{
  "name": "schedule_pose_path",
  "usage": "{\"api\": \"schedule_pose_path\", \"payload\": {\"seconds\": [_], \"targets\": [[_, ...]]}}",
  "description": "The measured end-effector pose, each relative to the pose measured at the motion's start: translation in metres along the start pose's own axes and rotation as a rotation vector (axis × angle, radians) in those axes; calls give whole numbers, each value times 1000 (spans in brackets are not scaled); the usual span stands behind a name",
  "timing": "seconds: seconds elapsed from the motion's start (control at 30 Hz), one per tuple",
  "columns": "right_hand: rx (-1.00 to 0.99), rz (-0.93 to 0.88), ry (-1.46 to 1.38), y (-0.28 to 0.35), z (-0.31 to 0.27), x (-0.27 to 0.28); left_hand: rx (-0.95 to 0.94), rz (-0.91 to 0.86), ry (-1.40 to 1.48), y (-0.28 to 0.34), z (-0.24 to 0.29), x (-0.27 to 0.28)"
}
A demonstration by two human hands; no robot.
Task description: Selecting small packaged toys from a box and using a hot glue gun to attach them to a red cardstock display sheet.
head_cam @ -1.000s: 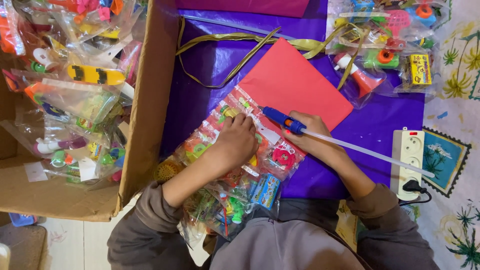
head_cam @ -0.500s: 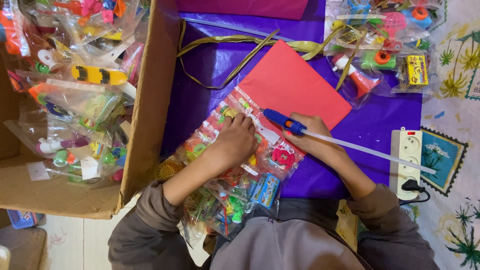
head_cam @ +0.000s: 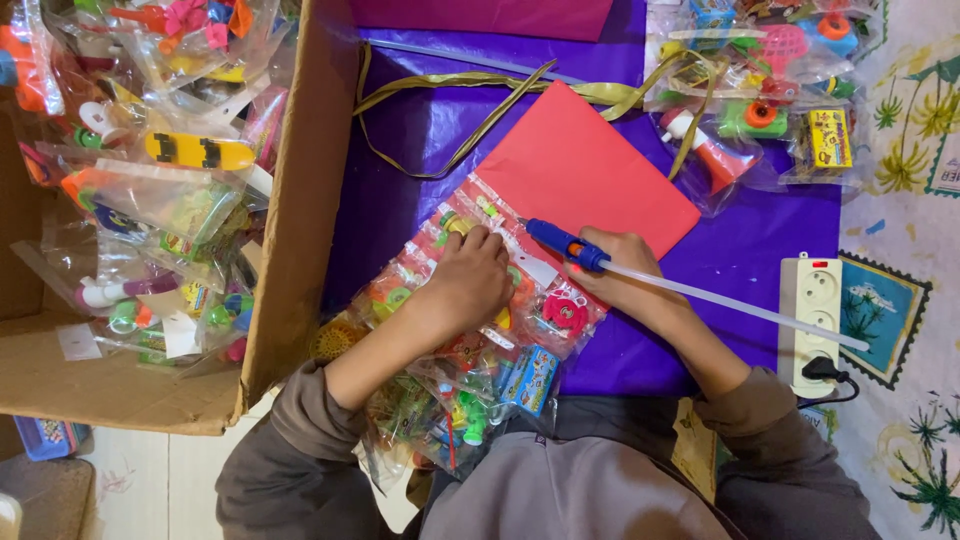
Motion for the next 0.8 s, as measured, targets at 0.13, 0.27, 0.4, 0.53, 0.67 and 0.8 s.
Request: {"api": "schedule_pose_path", "payload": {"seconds": [0.13,0.27,0.4,0.53,0.67,0.8], "targets": [[16,16,17,2,-2,1,11,10,1,0,1,0],[13,22,20,4,-1,0,13,-1,3,0,0,0],[20,33,24,5,-4,3,6,-26,-6,0,0,1],[20,26,16,5,-2,3,1,-26,-8,-2,-2,-4],[16,29,-4,7,-3,5,7,-27,-9,-1,0,0],[27,26,24,8,-5,7,18,-12,-18,0,0,3]]}}
Point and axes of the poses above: each hand's wrist, its own y-axis away from the middle knuckle, its own x-axis out of the back of the hand, z = x × y, the point moved 4 cm from there along -y, towards the middle knuckle, and after that the axes turned 6 degrees about z, right-handed, at the moved point
